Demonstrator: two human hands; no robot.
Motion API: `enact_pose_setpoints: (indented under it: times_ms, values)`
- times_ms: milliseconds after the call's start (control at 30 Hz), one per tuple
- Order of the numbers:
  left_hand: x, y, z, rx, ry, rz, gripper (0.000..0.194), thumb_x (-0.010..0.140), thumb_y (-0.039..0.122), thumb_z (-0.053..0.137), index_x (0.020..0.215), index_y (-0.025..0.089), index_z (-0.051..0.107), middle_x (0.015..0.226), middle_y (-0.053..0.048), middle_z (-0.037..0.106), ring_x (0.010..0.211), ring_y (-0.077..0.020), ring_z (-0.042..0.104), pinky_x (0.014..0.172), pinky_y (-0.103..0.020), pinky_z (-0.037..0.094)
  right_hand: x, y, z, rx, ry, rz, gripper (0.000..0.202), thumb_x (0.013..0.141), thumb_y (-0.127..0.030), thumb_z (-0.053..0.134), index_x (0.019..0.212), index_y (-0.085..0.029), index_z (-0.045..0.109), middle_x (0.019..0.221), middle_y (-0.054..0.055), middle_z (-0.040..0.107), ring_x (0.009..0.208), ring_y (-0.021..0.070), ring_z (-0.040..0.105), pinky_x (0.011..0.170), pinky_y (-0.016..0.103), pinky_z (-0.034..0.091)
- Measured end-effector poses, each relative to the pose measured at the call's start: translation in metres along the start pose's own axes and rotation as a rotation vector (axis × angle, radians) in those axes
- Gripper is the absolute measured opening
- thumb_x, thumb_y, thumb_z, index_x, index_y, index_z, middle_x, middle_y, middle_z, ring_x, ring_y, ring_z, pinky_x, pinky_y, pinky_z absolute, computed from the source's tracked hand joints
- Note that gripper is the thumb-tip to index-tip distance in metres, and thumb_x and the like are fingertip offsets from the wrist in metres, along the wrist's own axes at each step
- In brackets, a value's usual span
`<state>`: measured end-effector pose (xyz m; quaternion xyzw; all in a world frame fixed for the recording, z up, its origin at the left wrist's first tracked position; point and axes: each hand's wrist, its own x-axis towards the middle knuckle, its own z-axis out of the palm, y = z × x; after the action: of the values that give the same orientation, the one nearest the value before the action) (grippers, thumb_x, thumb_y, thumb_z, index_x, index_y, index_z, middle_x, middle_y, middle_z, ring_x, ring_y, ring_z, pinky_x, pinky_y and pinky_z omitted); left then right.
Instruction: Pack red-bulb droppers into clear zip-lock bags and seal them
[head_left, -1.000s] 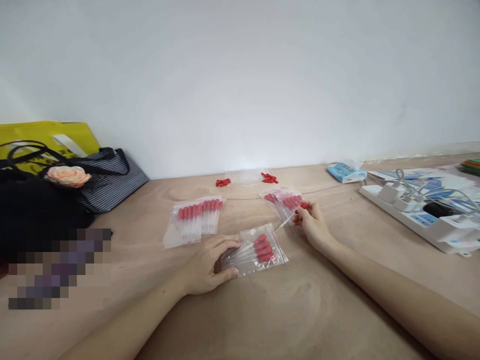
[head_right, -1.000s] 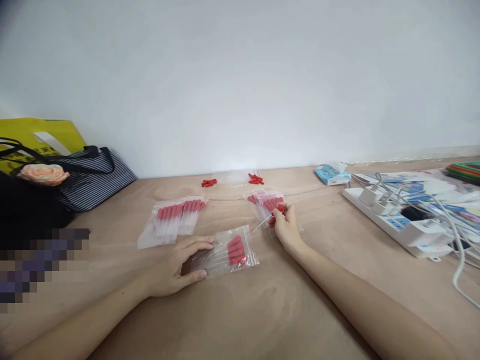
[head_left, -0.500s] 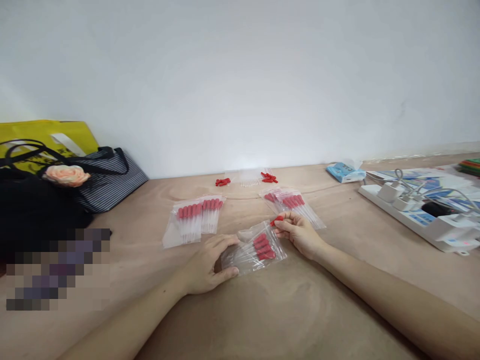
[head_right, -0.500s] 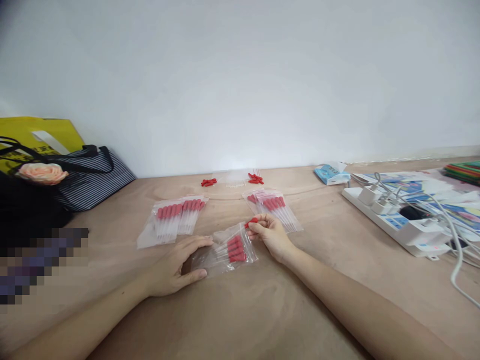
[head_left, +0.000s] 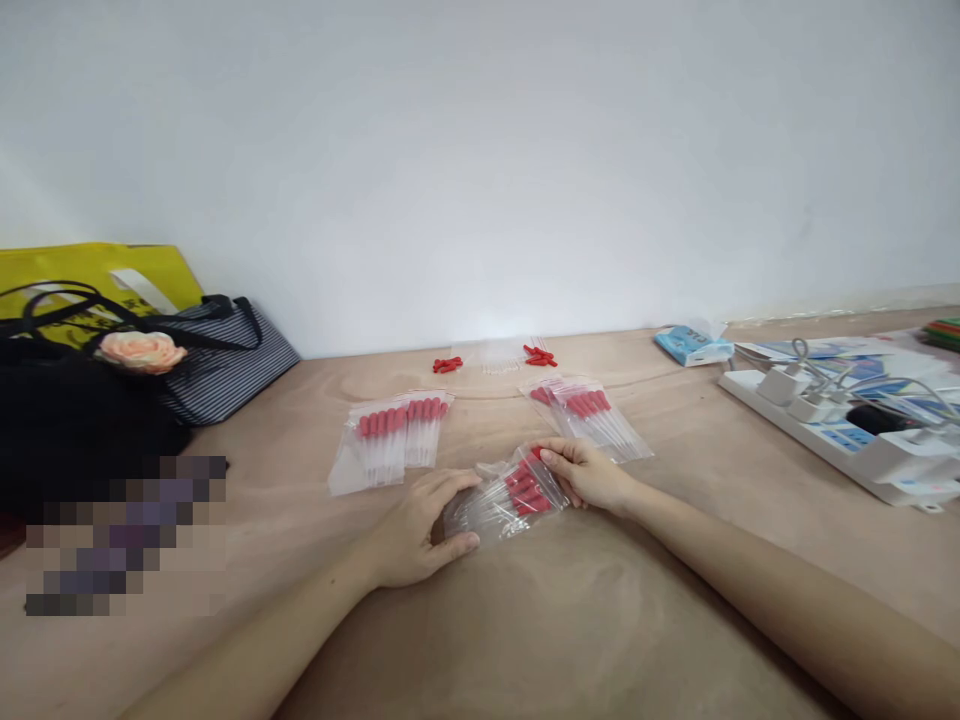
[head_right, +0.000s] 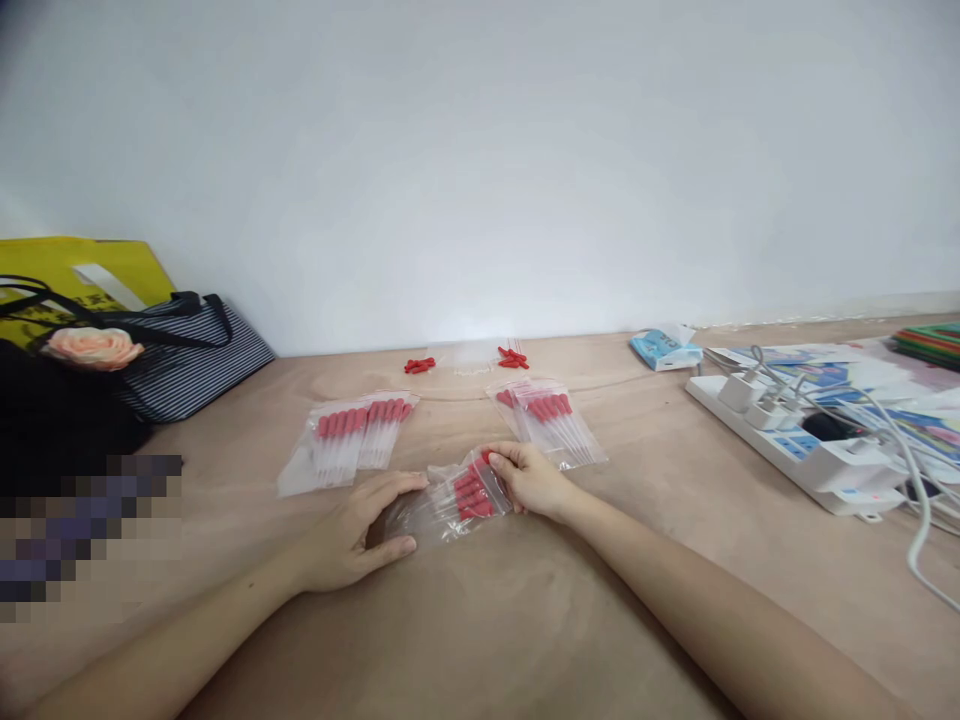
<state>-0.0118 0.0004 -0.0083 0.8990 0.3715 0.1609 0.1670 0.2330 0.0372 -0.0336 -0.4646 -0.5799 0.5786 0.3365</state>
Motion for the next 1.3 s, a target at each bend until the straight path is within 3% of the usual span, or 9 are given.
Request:
enact_pose_setpoints:
  times_ms: [133,300,433,633,767,900,1000,1133,1300]
  values:
    - [0.000,-0.001,0.000,-0.005,-0.002,-0.001,0.044,0.080,0.031,0.053,0.121,0.023,0.037,0.124,-0.007,0.046,0.110,-0.0227,0.045,0.093,-0.038,0.038,-0.001,-0.008,0.002,-0.062,0.021,0.042,0.029,0.080,-0.027,0.048,0.105,-0.015,0.054,0.036,-0.010,0.042,0.025,0.0046,0.033,0.027,0.016,0.023]
    - [0.001,-0.002,0.001,-0.004,0.009,0.012,0.045,0.080,0.031,0.053,0.121,0.022,0.037,0.123,-0.008,0.047,0.110,-0.0233,0.046,0.092,-0.039,0.039,0.001,-0.009,0.009,-0.102,0.153,0.053,0.007,0.075,-0.023,0.054,0.078,-0.016,0.052,0.049,-0.008,0.051,0.026,0.0034,0.035,0.025,0.016,0.024]
    - [0.001,-0.001,0.001,-0.003,0.011,0.018,0.045,0.080,0.032,0.053,0.121,0.023,0.037,0.123,-0.007,0.046,0.110,-0.0229,0.046,0.092,-0.038,0.039,0.006,-0.001,0.006,-0.154,0.120,0.017,0.014,0.072,-0.025,0.056,0.063,-0.015,0.053,0.044,-0.005,0.049,0.030,0.0048,0.038,0.027,0.017,0.026]
    - [0.001,0.001,-0.002,-0.005,-0.004,0.008,0.044,0.081,0.033,0.052,0.121,0.024,0.038,0.124,-0.007,0.046,0.111,-0.0234,0.046,0.092,-0.039,0.040,0.015,0.004,-0.015,-0.265,0.314,-0.130,0.012,0.072,-0.026,0.054,0.078,-0.016,0.054,0.061,-0.003,0.055,0.039,0.0047,0.044,0.035,0.016,0.033]
    - [0.000,0.000,-0.002,0.009,-0.017,-0.020,0.044,0.080,0.032,0.053,0.121,0.024,0.039,0.125,-0.007,0.046,0.113,-0.0231,0.044,0.094,-0.039,0.038,0.016,0.000,-0.012,-0.281,0.230,-0.074,0.026,0.074,-0.032,0.054,0.094,-0.016,0.052,0.069,-0.002,0.055,0.036,0.0037,0.041,0.032,0.018,0.030]
    - [-0.002,-0.001,0.001,0.055,-0.004,-0.008,0.044,0.080,0.033,0.053,0.121,0.024,0.039,0.125,-0.006,0.046,0.113,-0.0222,0.044,0.094,-0.038,0.038,0.016,-0.005,-0.005,-0.227,0.102,-0.041,0.011,0.070,-0.015,0.055,0.081,-0.014,0.055,0.059,-0.005,0.050,0.040,0.0026,0.039,0.036,0.015,0.030]
    - [0.001,-0.004,0.004,0.170,0.101,-0.010,0.040,0.079,0.035,0.054,0.115,0.022,0.045,0.119,-0.007,0.052,0.110,-0.0243,0.046,0.093,-0.041,0.038,0.012,-0.008,-0.006,-0.175,0.074,0.051,0.006,0.070,-0.010,0.053,0.067,-0.015,0.050,0.047,-0.008,0.045,0.036,0.0028,0.038,0.034,0.014,0.028]
    - [0.009,-0.011,0.008,0.333,0.358,-0.069,0.022,0.079,0.028,0.050,0.100,0.019,0.054,0.108,-0.008,0.057,0.102,-0.0253,0.051,0.087,-0.043,0.039,0.004,-0.007,-0.010,-0.109,0.266,0.139,0.013,0.072,-0.006,0.045,0.074,-0.018,0.042,0.044,-0.009,0.043,0.032,0.0059,0.043,0.033,0.016,0.036]
    - [0.012,-0.015,0.010,0.225,0.391,-0.051,0.016,0.080,0.024,0.049,0.094,0.019,0.055,0.101,-0.007,0.057,0.095,-0.0221,0.054,0.082,-0.039,0.045,-0.002,0.001,-0.002,0.186,0.439,0.113,0.025,0.071,0.001,0.039,0.084,-0.021,0.037,0.056,-0.008,0.047,0.044,0.0076,0.057,0.050,0.023,0.053]
